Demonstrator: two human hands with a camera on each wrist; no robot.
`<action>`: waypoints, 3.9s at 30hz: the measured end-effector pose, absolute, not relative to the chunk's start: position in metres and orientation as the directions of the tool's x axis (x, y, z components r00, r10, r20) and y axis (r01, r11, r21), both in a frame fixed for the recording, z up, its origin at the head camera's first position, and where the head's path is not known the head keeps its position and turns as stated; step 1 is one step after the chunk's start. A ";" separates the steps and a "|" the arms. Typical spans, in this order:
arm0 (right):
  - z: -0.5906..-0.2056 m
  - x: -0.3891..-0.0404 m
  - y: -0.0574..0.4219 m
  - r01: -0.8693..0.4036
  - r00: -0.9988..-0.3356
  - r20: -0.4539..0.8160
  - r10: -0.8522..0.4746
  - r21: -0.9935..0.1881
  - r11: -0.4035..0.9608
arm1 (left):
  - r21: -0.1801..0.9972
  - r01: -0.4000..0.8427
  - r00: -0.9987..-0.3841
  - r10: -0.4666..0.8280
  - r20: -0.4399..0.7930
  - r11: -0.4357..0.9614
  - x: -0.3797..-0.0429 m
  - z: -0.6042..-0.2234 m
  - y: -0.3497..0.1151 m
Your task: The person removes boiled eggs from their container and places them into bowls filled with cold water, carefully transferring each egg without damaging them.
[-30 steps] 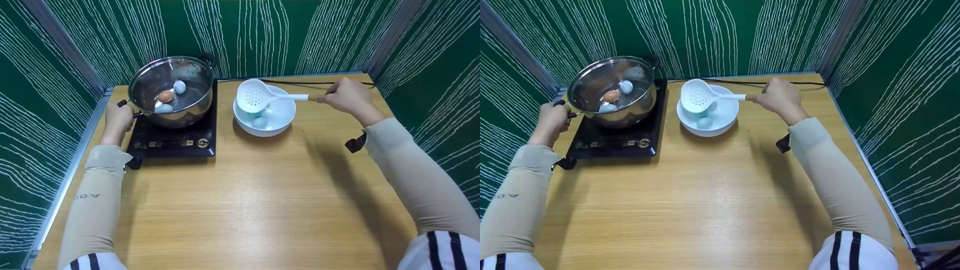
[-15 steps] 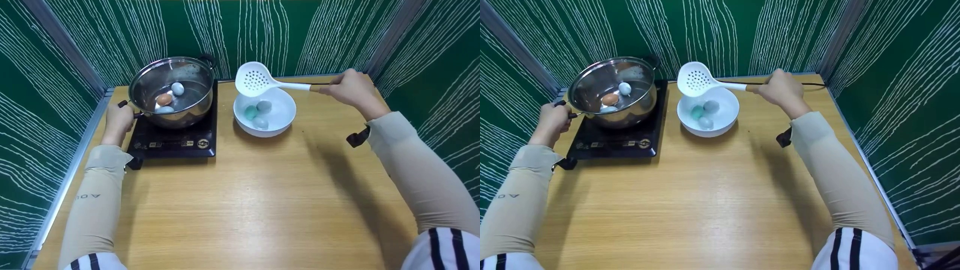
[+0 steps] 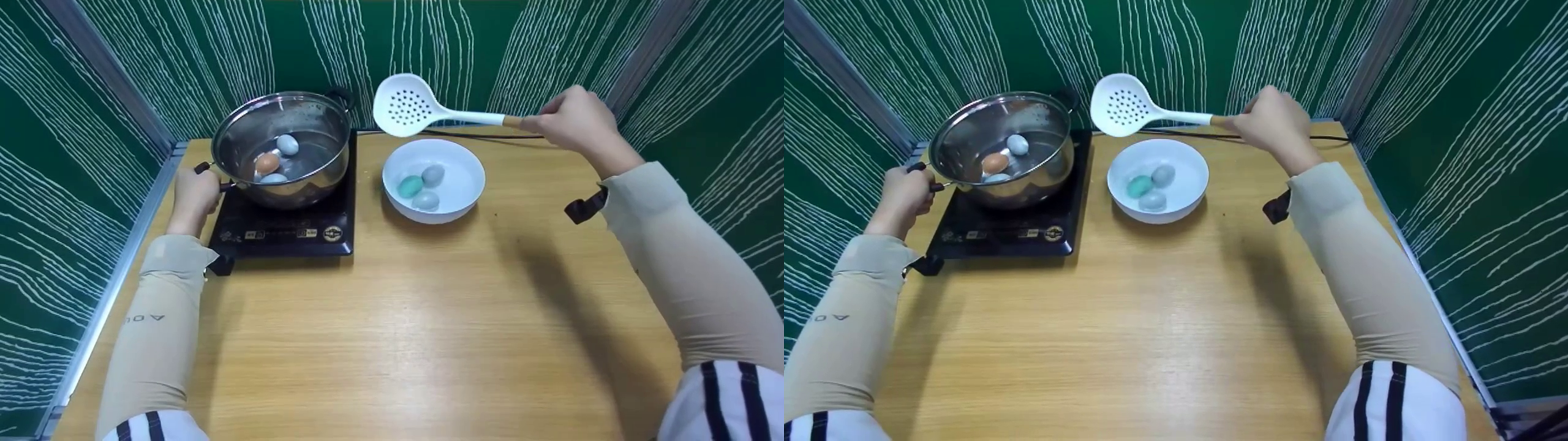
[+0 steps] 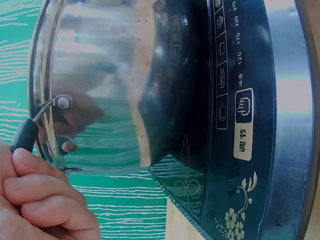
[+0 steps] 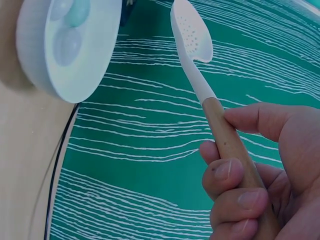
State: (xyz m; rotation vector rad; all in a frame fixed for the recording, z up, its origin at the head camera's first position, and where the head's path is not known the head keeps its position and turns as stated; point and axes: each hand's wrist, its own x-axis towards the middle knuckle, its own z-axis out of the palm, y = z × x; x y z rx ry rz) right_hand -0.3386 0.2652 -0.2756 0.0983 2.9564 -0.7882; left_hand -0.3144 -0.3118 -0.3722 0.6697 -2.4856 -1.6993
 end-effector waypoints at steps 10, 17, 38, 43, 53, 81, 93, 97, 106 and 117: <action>-0.260 -0.342 0.244 0.049 -0.998 -0.055 0.025 -0.494 0.868 | 0.890 -0.342 -0.899 -0.379 -0.218 0.301 -0.315 -0.371 -0.312; -0.256 -0.347 0.227 0.028 -0.999 -0.038 0.011 -0.492 0.870 | 0.892 -0.334 -0.898 -0.391 -0.202 0.305 -0.315 -0.371 -0.311; -0.252 -0.360 0.168 -0.096 -0.995 0.020 -0.097 -0.416 0.904 | 0.896 -0.334 -0.896 -0.395 -0.204 0.294 -0.316 -0.372 -0.311; -0.253 -0.362 0.155 -0.107 -0.994 0.019 -0.108 -0.395 0.912 | 0.897 -0.326 -0.899 -0.392 -0.196 0.299 -0.316 -0.371 -0.310; -0.254 -0.368 0.128 -0.158 -0.987 0.026 -0.158 -0.298 0.941 | 0.898 -0.314 -0.907 -0.378 -0.188 0.308 -0.314 -0.373 -0.310; -0.259 -0.372 0.052 -0.222 -0.974 -0.007 -0.224 -0.115 0.968 | 0.892 -0.316 -0.908 -0.375 -0.186 0.323 -0.314 -0.372 -0.309; -0.265 -0.374 0.031 -0.281 -0.959 -0.030 -0.282 -0.027 0.959 | 0.885 -0.340 -0.901 -0.379 -0.210 0.318 -0.315 -0.371 -0.309; -0.268 -0.374 0.025 -0.305 -0.952 -0.031 -0.306 -0.013 0.952 | 0.892 -0.328 -0.904 -0.377 -0.202 0.311 -0.315 -0.371 -0.309; -0.271 -0.371 0.011 -0.336 -0.939 -0.071 -0.337 -0.024 0.941 | 0.890 -0.323 -0.905 -0.379 -0.191 0.322 -0.314 -0.371 -0.310; -0.276 -0.369 0.007 -0.360 -0.921 -0.128 -0.368 -0.080 0.929 | 0.901 -0.301 -0.904 -0.393 -0.166 0.312 -0.316 -0.373 -0.309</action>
